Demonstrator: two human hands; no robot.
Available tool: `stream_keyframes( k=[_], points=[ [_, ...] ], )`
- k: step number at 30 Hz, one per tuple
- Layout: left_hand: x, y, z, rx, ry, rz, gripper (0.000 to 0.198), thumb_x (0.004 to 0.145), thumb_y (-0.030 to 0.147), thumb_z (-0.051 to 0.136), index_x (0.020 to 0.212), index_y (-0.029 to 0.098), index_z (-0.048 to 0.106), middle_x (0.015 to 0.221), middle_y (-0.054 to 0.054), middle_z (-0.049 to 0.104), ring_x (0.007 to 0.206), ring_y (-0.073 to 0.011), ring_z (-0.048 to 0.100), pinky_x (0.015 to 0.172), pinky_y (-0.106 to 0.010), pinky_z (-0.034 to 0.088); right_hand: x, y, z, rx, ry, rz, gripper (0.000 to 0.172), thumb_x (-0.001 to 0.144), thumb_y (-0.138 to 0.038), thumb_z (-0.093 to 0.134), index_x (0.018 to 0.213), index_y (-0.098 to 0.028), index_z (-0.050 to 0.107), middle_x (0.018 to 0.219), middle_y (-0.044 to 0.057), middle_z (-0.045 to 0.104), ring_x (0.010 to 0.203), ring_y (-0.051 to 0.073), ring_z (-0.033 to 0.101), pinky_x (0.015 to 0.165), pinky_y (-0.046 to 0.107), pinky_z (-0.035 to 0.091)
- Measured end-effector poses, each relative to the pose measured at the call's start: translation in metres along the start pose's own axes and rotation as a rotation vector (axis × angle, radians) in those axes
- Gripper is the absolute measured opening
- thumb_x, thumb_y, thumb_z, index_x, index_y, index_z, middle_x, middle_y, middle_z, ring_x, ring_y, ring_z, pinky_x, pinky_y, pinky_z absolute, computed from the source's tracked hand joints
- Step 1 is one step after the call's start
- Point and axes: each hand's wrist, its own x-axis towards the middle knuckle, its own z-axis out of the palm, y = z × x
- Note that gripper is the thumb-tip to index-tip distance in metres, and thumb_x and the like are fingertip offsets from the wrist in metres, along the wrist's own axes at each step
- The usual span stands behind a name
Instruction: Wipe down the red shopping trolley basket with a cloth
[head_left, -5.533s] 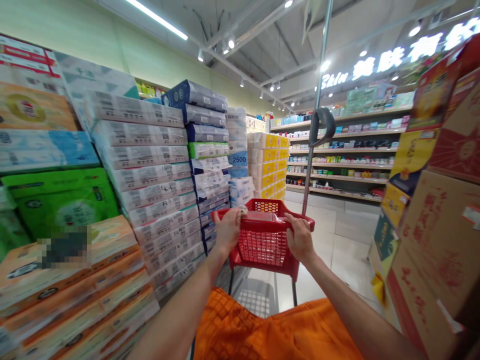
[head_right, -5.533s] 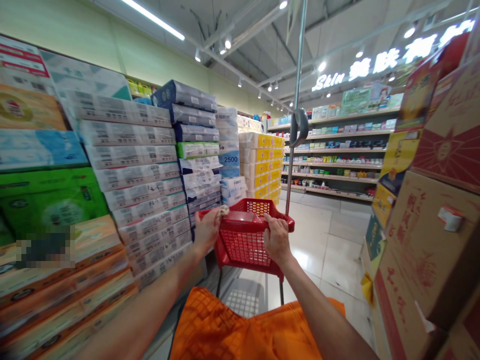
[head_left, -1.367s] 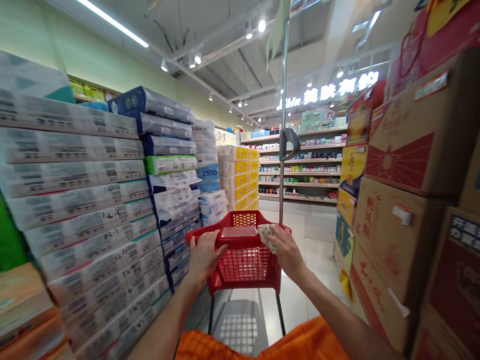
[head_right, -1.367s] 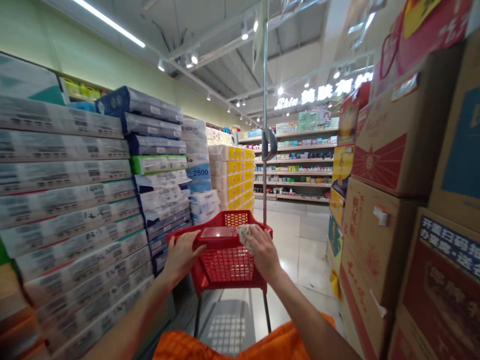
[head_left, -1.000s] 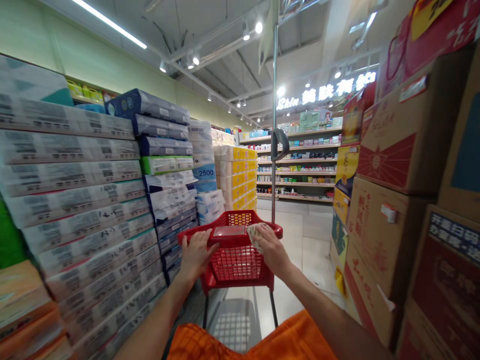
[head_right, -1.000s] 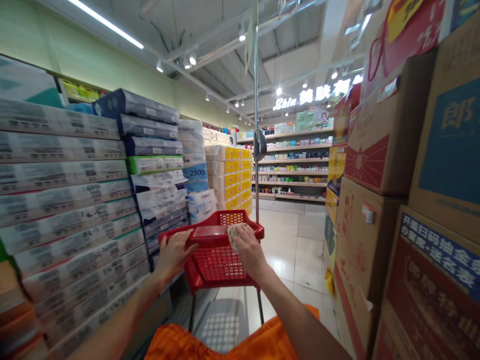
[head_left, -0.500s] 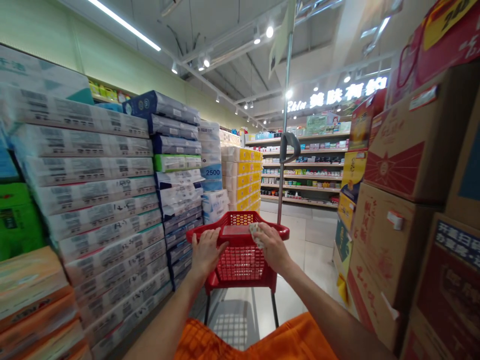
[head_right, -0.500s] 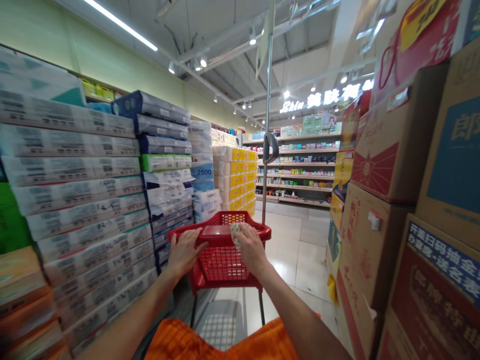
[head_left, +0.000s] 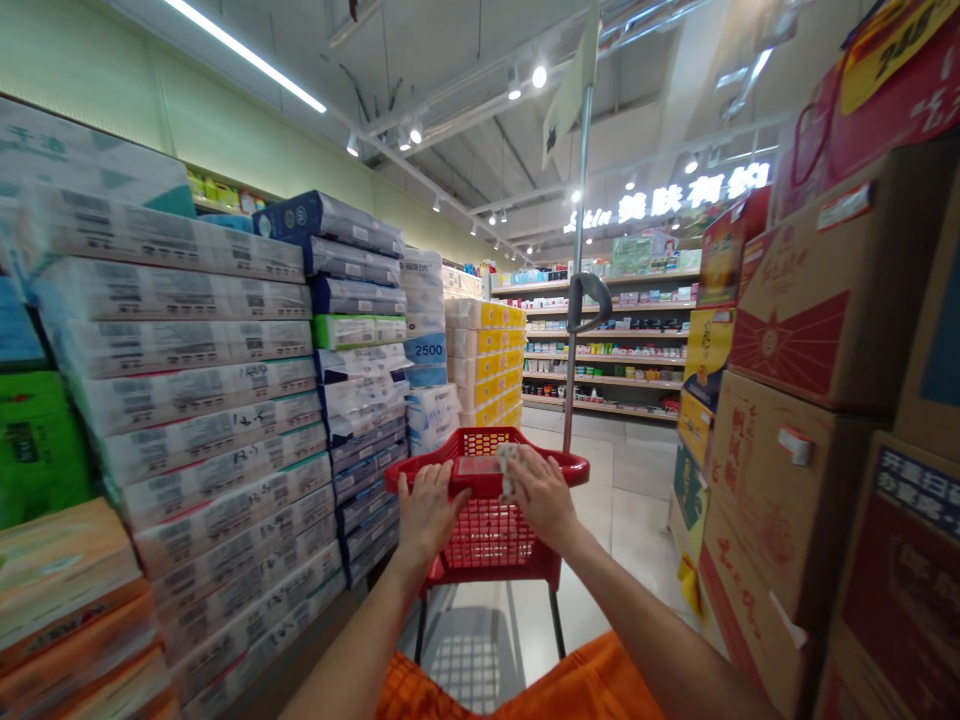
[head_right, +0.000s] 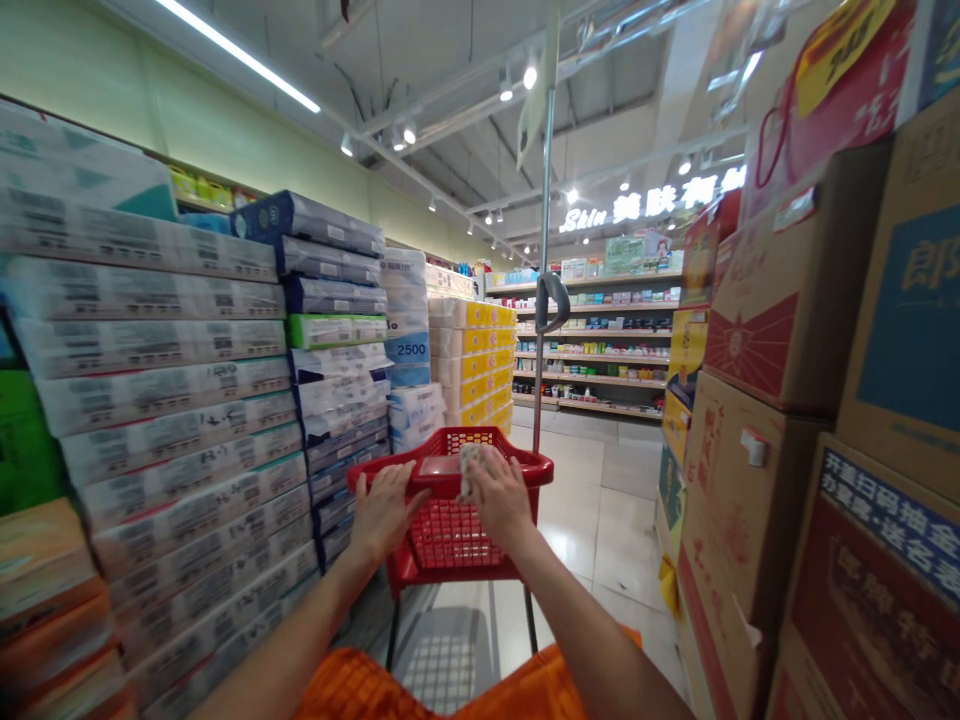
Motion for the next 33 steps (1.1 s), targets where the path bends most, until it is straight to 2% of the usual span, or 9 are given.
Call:
stream_keyframes(
  k=[3,7,12,15,23,25,28,30,33],
  points=[
    [0.000,-0.001,-0.001,-0.038,-0.008,-0.008,0.049,0.082,0.047,0.037,0.122,0.019,0.042,0.124,-0.009,0.052,0.119,-0.0237,0.039,0.103,-0.053,0.016,-0.003,0.020,-0.004,-0.028,0.067,0.153,0.032,0.082,-0.017,0.039,0.106,-0.017,0.060,0.120,0.013,0.052,0.112,0.027,0.046,0.094,0.051,0.034],
    [0.007,0.009,-0.008,-0.163,0.016,-0.076,0.045,0.082,0.036,0.040,0.123,0.018,0.041,0.125,-0.010,0.051,0.118,-0.0234,0.041,0.103,-0.056,0.013,0.008,-0.003,0.009,0.162,0.059,0.063,0.038,0.078,-0.014,0.042,0.114,-0.016,0.055,0.124,0.013,0.049,0.117,0.026,0.041,0.096,0.046,0.034],
    [0.026,0.057,-0.011,-0.413,-0.051,0.120,0.036,0.085,0.029,0.032,0.118,0.021,0.045,0.125,-0.005,0.052,0.115,-0.0176,0.044,0.102,-0.046,0.025,0.027,-0.008,0.011,0.547,0.084,0.154,0.049,0.086,-0.021,0.030,0.134,-0.016,0.027,0.120,0.011,0.053,0.106,0.019,0.053,0.084,0.035,0.045],
    [0.030,0.080,-0.002,-0.384,-0.029,0.187,0.035,0.082,0.033,0.039,0.111,0.018,0.051,0.124,-0.009,0.051,0.117,-0.0217,0.041,0.100,-0.044,0.029,0.022,0.011,0.002,0.496,0.108,0.227,0.046,0.088,-0.027,0.026,0.133,-0.017,0.030,0.120,0.010,0.053,0.108,0.020,0.051,0.088,0.036,0.042],
    [0.020,0.008,0.015,-0.323,0.197,0.018,0.034,0.079,0.015,0.038,0.110,0.012,0.050,0.121,-0.013,0.050,0.117,-0.0204,0.040,0.102,-0.040,0.031,-0.009,0.026,0.009,0.041,0.063,0.072,0.036,0.085,-0.021,0.034,0.117,-0.019,0.049,0.102,0.007,0.061,0.096,0.021,0.052,0.095,0.045,0.027],
    [0.017,0.013,0.018,-0.330,0.264,0.005,0.033,0.079,0.013,0.037,0.109,0.011,0.049,0.119,-0.014,0.050,0.117,-0.0214,0.040,0.102,-0.043,0.029,-0.010,0.023,0.013,0.023,0.111,0.077,0.036,0.084,-0.021,0.033,0.117,-0.017,0.048,0.099,0.008,0.062,0.092,0.020,0.053,0.093,0.044,0.027],
    [0.014,0.051,0.023,-0.364,0.228,0.311,0.030,0.079,0.013,0.039,0.106,0.019,0.051,0.113,-0.008,0.055,0.114,-0.0186,0.043,0.101,-0.042,0.031,-0.013,0.022,0.017,0.015,0.167,0.055,0.036,0.084,-0.022,0.034,0.117,-0.016,0.047,0.098,0.009,0.062,0.091,0.021,0.053,0.092,0.043,0.027],
    [0.015,0.069,0.025,-0.367,0.216,0.352,0.026,0.082,0.017,0.038,0.104,0.018,0.052,0.111,-0.008,0.055,0.110,-0.0190,0.045,0.098,-0.042,0.034,-0.016,0.025,0.018,0.025,0.194,0.026,0.037,0.084,-0.024,0.034,0.118,-0.016,0.045,0.098,0.009,0.062,0.091,0.021,0.053,0.091,0.043,0.028],
    [0.017,0.054,0.020,-0.382,0.211,0.285,0.025,0.081,0.022,0.043,0.104,0.019,0.052,0.113,-0.008,0.055,0.110,-0.0201,0.045,0.097,-0.042,0.035,-0.019,0.031,0.019,0.035,0.221,-0.032,0.039,0.082,-0.026,0.036,0.119,-0.015,0.043,0.097,0.010,0.062,0.090,0.022,0.054,0.090,0.043,0.030]
  ],
)
